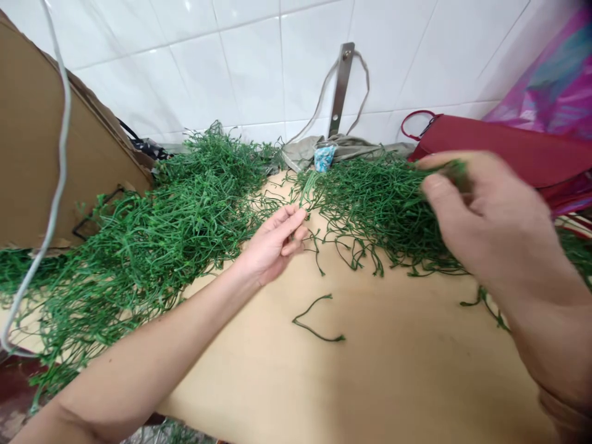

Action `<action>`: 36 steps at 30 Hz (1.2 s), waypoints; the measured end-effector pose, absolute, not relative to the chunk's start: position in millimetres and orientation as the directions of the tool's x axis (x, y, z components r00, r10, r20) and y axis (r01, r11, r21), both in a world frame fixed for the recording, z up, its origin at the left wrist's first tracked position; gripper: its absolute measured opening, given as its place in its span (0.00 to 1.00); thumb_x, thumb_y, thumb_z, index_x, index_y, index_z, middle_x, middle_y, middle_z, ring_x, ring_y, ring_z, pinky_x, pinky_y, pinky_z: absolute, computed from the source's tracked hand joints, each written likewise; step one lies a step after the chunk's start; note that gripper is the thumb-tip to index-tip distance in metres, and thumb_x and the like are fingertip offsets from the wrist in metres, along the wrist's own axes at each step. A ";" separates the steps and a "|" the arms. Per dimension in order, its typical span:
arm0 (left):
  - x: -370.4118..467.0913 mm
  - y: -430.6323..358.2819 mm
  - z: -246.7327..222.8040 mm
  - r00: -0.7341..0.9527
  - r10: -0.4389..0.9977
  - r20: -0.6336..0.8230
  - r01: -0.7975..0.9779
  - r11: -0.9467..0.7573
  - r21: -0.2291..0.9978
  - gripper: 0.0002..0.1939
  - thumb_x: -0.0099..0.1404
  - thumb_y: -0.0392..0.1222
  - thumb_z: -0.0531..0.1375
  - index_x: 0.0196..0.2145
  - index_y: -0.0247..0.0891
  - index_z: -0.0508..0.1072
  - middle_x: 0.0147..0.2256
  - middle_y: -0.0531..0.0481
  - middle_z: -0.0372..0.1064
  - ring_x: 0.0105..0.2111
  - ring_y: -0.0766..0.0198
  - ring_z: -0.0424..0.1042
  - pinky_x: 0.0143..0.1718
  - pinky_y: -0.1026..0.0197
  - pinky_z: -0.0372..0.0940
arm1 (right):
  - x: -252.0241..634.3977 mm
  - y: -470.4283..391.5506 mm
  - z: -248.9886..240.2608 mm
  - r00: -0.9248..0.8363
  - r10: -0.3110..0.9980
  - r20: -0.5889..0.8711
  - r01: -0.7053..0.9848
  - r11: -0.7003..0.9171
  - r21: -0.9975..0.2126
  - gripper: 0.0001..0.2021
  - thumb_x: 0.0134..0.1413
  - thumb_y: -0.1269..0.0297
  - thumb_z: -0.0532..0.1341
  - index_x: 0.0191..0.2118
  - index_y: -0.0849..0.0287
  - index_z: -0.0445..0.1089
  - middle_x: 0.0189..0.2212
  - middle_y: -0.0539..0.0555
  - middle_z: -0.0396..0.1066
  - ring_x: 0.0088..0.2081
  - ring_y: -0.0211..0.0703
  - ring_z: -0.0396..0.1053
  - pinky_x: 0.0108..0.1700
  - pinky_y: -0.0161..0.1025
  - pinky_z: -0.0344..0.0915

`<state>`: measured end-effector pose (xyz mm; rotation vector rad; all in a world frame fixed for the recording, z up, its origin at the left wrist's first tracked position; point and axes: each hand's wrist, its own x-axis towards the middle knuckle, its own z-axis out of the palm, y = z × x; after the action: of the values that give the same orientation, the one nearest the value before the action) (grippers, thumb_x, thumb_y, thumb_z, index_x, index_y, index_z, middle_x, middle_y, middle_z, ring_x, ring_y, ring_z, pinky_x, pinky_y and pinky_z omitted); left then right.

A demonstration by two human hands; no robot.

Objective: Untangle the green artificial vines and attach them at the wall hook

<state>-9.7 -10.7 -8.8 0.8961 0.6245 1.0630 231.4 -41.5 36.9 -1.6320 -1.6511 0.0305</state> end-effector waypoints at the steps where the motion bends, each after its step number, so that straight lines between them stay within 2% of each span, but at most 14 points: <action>1: -8.7 -11.5 -8.1 0.335 0.942 0.029 -0.443 0.131 0.887 0.14 0.64 0.46 0.68 0.35 0.37 0.66 0.20 0.62 0.59 0.15 0.79 0.46 0.20 0.72 0.48 | 239.1 -35.9 35.5 0.278 0.757 0.592 0.879 0.048 -0.474 0.27 0.64 0.55 0.56 0.64 0.63 0.66 0.54 0.70 0.68 0.58 0.64 0.64 0.59 0.63 0.59; 3: -7.2 -14.5 -2.5 0.270 0.953 0.137 -0.401 -0.018 0.916 0.14 0.63 0.48 0.68 0.35 0.38 0.69 0.19 0.62 0.56 0.16 0.77 0.47 0.21 0.71 0.48 | 249.0 -27.5 30.0 0.353 0.660 0.663 0.909 -0.074 -0.410 0.36 0.58 0.60 0.62 0.68 0.75 0.59 0.63 0.81 0.57 0.67 0.75 0.51 0.63 0.69 0.51; 4: -7.4 -16.5 2.9 0.248 0.949 0.195 -0.388 -0.087 0.918 0.14 0.63 0.48 0.68 0.36 0.38 0.70 0.19 0.62 0.56 0.17 0.76 0.49 0.21 0.70 0.49 | 250.5 -25.3 26.0 0.327 0.662 0.674 0.922 -0.067 -0.381 0.35 0.57 0.62 0.63 0.66 0.77 0.61 0.62 0.82 0.57 0.67 0.76 0.51 0.62 0.68 0.51; 7: -14.1 -23.3 29.2 0.158 0.926 0.344 -0.393 -0.261 0.882 0.11 0.63 0.48 0.68 0.35 0.41 0.72 0.20 0.61 0.55 0.18 0.74 0.51 0.23 0.68 0.53 | 241.5 -25.7 13.3 0.060 0.691 0.720 0.953 0.176 -0.248 0.16 0.63 0.64 0.59 0.52 0.64 0.76 0.53 0.70 0.72 0.59 0.63 0.64 0.60 0.61 0.58; 9: -23.3 -26.3 50.7 0.057 0.920 0.388 -0.390 -0.337 0.857 0.10 0.66 0.48 0.67 0.35 0.43 0.71 0.20 0.61 0.53 0.18 0.73 0.50 0.24 0.67 0.57 | 228.9 -29.8 7.3 -0.143 0.715 0.684 0.900 0.382 -0.211 0.12 0.67 0.64 0.55 0.41 0.58 0.77 0.42 0.60 0.77 0.49 0.55 0.70 0.55 0.54 0.63; 12: -38.1 -25.3 73.8 0.006 0.917 0.398 -0.360 -0.370 0.857 0.09 0.68 0.47 0.64 0.34 0.43 0.71 0.20 0.61 0.52 0.17 0.73 0.49 0.24 0.67 0.59 | 209.8 -37.1 2.3 -0.313 0.793 0.523 0.769 0.535 -0.351 0.11 0.67 0.66 0.54 0.37 0.57 0.75 0.33 0.54 0.76 0.37 0.45 0.71 0.42 0.43 0.66; 15: -44.7 -21.9 75.2 0.132 0.933 0.334 -0.225 -0.300 0.927 0.11 0.67 0.47 0.65 0.32 0.40 0.70 0.21 0.60 0.54 0.18 0.74 0.50 0.22 0.68 0.55 | 195.3 -40.1 -5.9 -0.316 0.837 0.446 0.711 0.520 -0.473 0.10 0.66 0.65 0.55 0.44 0.58 0.74 0.37 0.55 0.75 0.38 0.45 0.72 0.41 0.43 0.67; 17: -42.4 -23.8 69.8 0.342 0.917 0.207 -0.014 -0.216 0.976 0.13 0.66 0.48 0.65 0.32 0.38 0.70 0.21 0.59 0.57 0.19 0.74 0.53 0.21 0.69 0.51 | 187.8 -38.1 -16.3 -0.238 0.825 0.512 0.712 0.507 -0.486 0.17 0.64 0.61 0.59 0.54 0.61 0.70 0.48 0.61 0.73 0.48 0.51 0.71 0.50 0.48 0.68; 19: -36.4 -31.2 67.5 0.525 0.847 0.080 0.167 -0.195 0.966 0.13 0.68 0.50 0.64 0.34 0.36 0.72 0.22 0.58 0.60 0.21 0.73 0.55 0.22 0.69 0.51 | 181.3 -34.4 -29.0 -0.230 0.790 0.568 0.682 0.547 -0.485 0.26 0.60 0.58 0.62 0.62 0.60 0.65 0.59 0.65 0.66 0.60 0.57 0.64 0.60 0.54 0.63; 21: -29.9 -41.8 72.0 0.626 0.778 0.052 0.226 -0.244 0.943 0.12 0.70 0.49 0.61 0.36 0.36 0.74 0.23 0.57 0.61 0.22 0.72 0.57 0.23 0.68 0.53 | 176.0 -31.9 -40.7 -0.309 0.768 0.560 0.639 0.604 -0.475 0.25 0.59 0.58 0.64 0.61 0.56 0.67 0.65 0.63 0.62 0.66 0.59 0.57 0.65 0.58 0.57; 23: -26.3 -50.6 81.7 0.639 0.760 0.119 0.192 -0.307 0.932 0.11 0.71 0.47 0.60 0.37 0.36 0.74 0.23 0.56 0.61 0.22 0.72 0.58 0.24 0.68 0.55 | 172.1 -32.7 -48.7 -0.391 0.787 0.477 0.633 0.607 -0.480 0.23 0.60 0.58 0.63 0.60 0.54 0.70 0.65 0.60 0.64 0.67 0.60 0.54 0.66 0.60 0.55; 28: -32.2 -46.6 111.9 0.364 0.838 0.407 -0.035 -0.424 0.905 0.09 0.71 0.42 0.60 0.33 0.37 0.74 0.22 0.56 0.62 0.20 0.74 0.56 0.23 0.70 0.57 | 167.7 -41.8 -50.2 -0.345 0.910 0.227 0.773 0.413 -0.481 0.27 0.64 0.60 0.58 0.67 0.53 0.63 0.64 0.56 0.67 0.68 0.58 0.54 0.67 0.58 0.53; 32: -35.7 -33.6 142.3 0.098 0.832 0.546 -0.205 -0.520 0.829 0.11 0.73 0.39 0.58 0.31 0.39 0.72 0.22 0.57 0.59 0.18 0.74 0.54 0.22 0.69 0.59 | 166.5 -43.5 -45.3 -0.293 0.933 0.209 0.818 0.357 -0.451 0.20 0.65 0.61 0.57 0.59 0.53 0.72 0.64 0.56 0.68 0.68 0.58 0.55 0.67 0.59 0.53; 36: -35.6 -26.6 177.3 0.014 0.799 0.601 -0.189 -0.588 0.786 0.10 0.71 0.42 0.60 0.31 0.40 0.72 0.23 0.56 0.60 0.18 0.73 0.56 0.23 0.67 0.63 | 164.9 -43.9 -43.8 -0.287 0.933 0.219 0.844 0.354 -0.403 0.21 0.66 0.62 0.56 0.61 0.57 0.71 0.64 0.58 0.67 0.67 0.59 0.57 0.66 0.60 0.55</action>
<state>-35.6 -26.6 177.3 1.5439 0.6457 1.6755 164.9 -43.9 -43.8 -1.5520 -2.2092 0.2922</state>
